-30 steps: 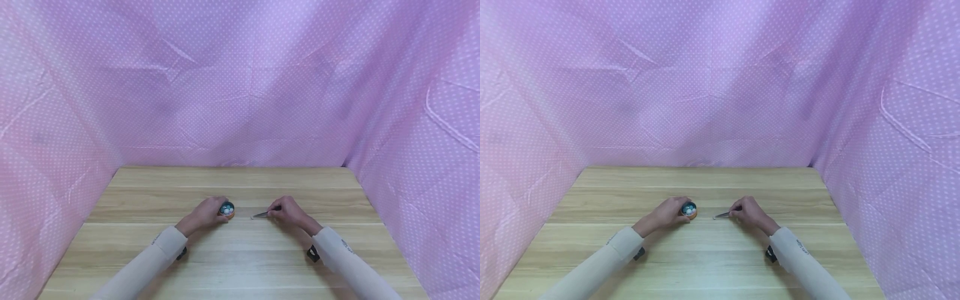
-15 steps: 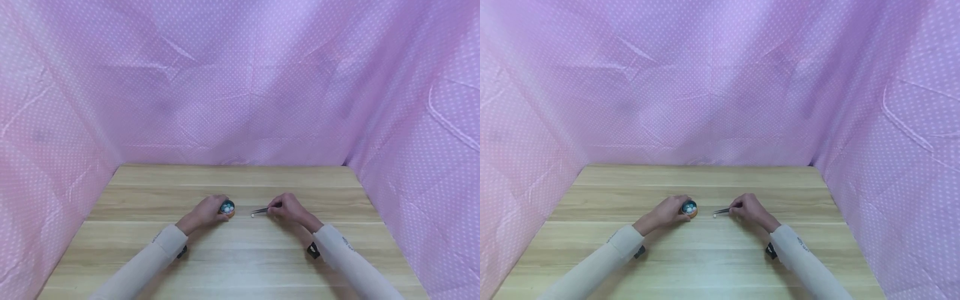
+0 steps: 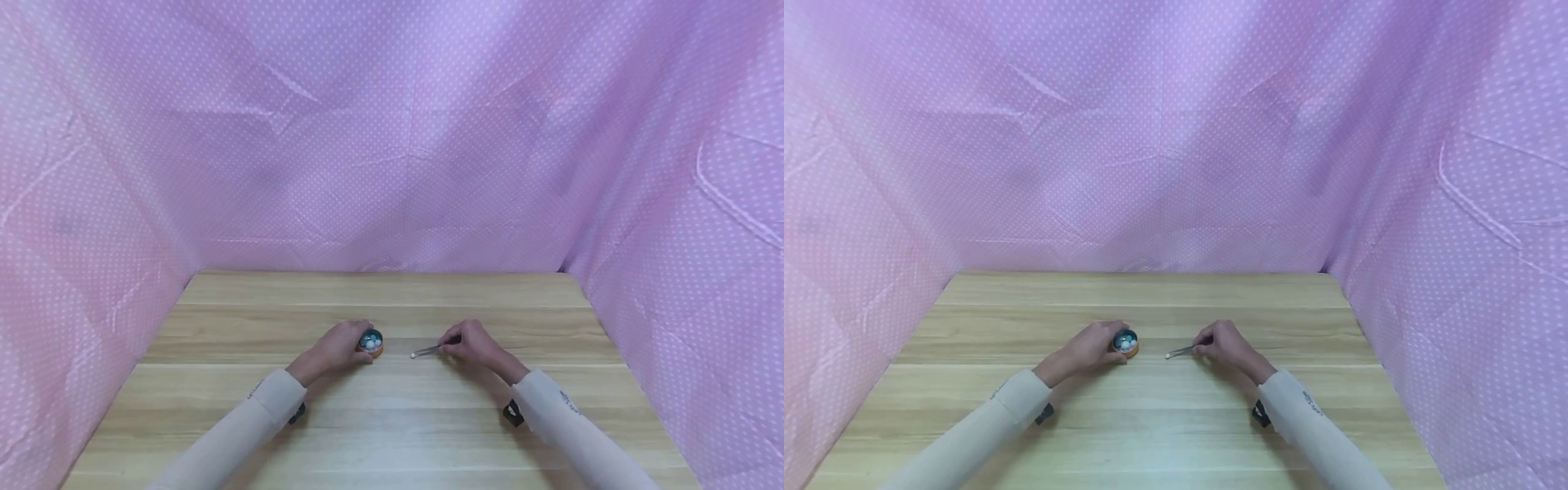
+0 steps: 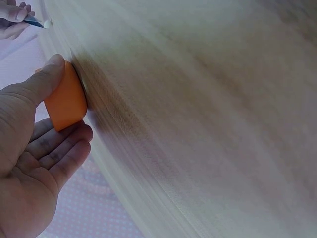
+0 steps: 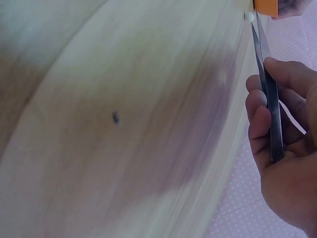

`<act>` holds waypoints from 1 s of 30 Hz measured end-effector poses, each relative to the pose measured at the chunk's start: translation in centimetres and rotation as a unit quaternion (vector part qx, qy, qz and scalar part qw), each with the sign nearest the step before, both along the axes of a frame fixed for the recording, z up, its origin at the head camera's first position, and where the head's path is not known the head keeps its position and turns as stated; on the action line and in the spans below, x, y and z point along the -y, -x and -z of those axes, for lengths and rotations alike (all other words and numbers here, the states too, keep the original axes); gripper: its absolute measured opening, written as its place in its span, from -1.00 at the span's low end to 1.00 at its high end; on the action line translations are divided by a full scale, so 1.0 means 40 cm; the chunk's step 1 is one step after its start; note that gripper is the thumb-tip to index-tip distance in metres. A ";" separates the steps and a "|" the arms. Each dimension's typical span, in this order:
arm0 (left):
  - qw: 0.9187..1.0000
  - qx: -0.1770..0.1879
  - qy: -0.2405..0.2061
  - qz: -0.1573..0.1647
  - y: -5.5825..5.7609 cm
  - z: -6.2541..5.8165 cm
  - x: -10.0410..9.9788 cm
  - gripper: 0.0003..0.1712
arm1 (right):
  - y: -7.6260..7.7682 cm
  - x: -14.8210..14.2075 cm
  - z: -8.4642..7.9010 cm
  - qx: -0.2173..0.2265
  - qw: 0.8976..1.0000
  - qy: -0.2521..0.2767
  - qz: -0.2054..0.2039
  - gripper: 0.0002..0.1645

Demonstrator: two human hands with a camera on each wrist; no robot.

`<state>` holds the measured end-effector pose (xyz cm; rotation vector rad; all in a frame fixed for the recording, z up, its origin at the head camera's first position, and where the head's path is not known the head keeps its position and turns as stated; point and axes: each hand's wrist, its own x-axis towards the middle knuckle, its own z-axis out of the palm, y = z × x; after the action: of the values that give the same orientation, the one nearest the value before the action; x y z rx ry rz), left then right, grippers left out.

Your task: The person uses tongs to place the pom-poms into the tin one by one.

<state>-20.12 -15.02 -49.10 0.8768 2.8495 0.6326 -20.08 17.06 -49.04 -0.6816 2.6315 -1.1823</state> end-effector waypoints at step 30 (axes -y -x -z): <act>1.000 0.003 0.006 -0.005 0.001 0.002 -0.001 -0.30 | 0.005 0.018 -0.016 -0.011 1.000 -0.021 0.003 -0.91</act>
<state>-20.17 -14.99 -49.19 0.8587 2.8519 0.6170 -20.26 16.34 -48.39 -0.6837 2.6707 -1.1226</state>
